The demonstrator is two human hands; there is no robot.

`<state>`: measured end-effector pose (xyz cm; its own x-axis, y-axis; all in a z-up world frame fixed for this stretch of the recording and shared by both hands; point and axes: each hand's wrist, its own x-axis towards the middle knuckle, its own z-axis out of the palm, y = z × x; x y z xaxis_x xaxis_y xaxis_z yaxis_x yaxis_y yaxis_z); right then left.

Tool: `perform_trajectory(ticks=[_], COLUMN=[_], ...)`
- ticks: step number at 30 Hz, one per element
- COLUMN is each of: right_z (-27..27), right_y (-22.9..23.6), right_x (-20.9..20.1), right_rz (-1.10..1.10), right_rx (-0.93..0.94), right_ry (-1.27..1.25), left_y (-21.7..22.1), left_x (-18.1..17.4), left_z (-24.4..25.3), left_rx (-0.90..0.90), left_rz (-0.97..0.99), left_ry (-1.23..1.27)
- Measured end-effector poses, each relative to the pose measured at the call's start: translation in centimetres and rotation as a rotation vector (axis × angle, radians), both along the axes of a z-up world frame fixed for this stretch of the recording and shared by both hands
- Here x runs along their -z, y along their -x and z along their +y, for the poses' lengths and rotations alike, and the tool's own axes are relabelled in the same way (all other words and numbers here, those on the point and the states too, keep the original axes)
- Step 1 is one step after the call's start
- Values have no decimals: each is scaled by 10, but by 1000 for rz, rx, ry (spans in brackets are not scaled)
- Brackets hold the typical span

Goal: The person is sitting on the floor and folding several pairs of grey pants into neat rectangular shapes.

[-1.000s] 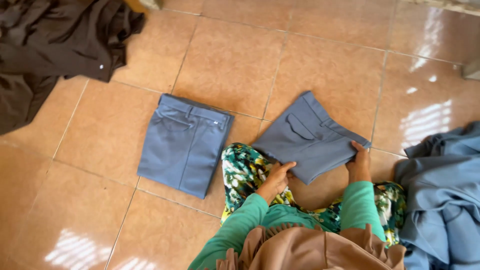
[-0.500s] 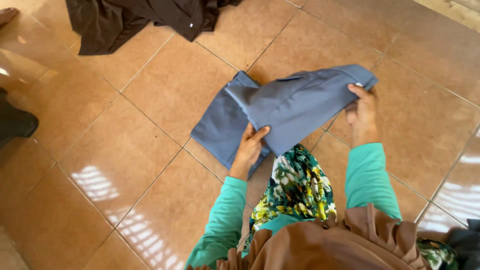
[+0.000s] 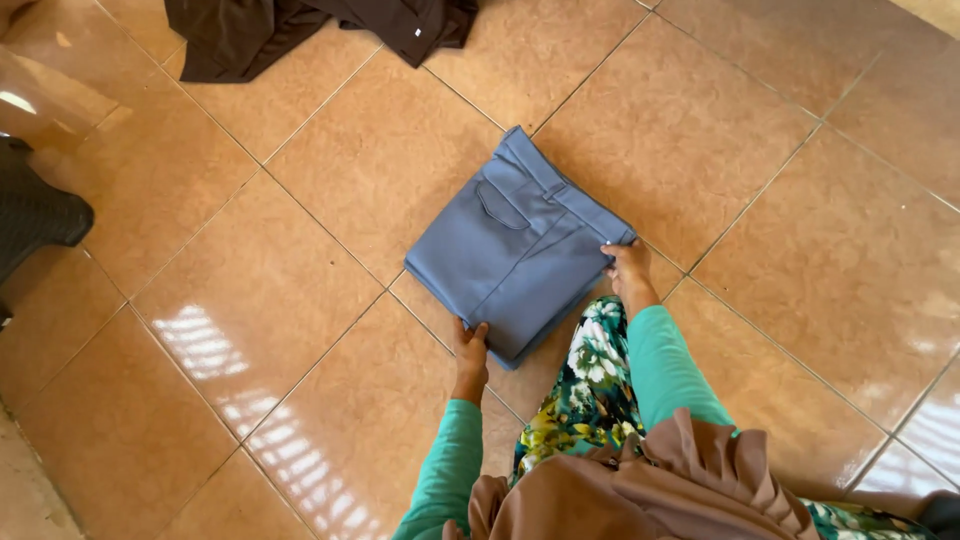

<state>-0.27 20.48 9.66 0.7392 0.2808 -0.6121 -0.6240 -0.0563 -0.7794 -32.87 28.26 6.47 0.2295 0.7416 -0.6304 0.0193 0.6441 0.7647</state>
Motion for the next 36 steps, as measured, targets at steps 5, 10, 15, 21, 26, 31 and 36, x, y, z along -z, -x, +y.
perform_trajectory(ticks=[5, 10, 15, 21, 26, 31, 36], right_z=[-9, -14, -40, -42, -25, -26, -29], right_y=[-19, -6, -24, -12, 10, 20, 19], right_x=[28, -1, 5, -41, -45, -1, 6], right_rz=[-43, -78, -239, -1168, -1747, -1421, -1397], right_rx=[-19, -65, -233, -469, -678, -1027, -979], right_ry=[-12, 32, 34, 710, 883, 973, 973], left_y=[-15, -15, -25, -114, -174, -176, -182], left_x=[-6, -7, -29, -80, -84, -43, -43], left_z=[-28, -36, -9, 17, 7, 0, 1], left_rx=[-144, -206, -220, 259, 698, 771, 846], left_rz=[10, 92, 507, 792, 903, 924, 957], left_ry=[-121, -228, -749, -1158, -1488, -1481, -1419])
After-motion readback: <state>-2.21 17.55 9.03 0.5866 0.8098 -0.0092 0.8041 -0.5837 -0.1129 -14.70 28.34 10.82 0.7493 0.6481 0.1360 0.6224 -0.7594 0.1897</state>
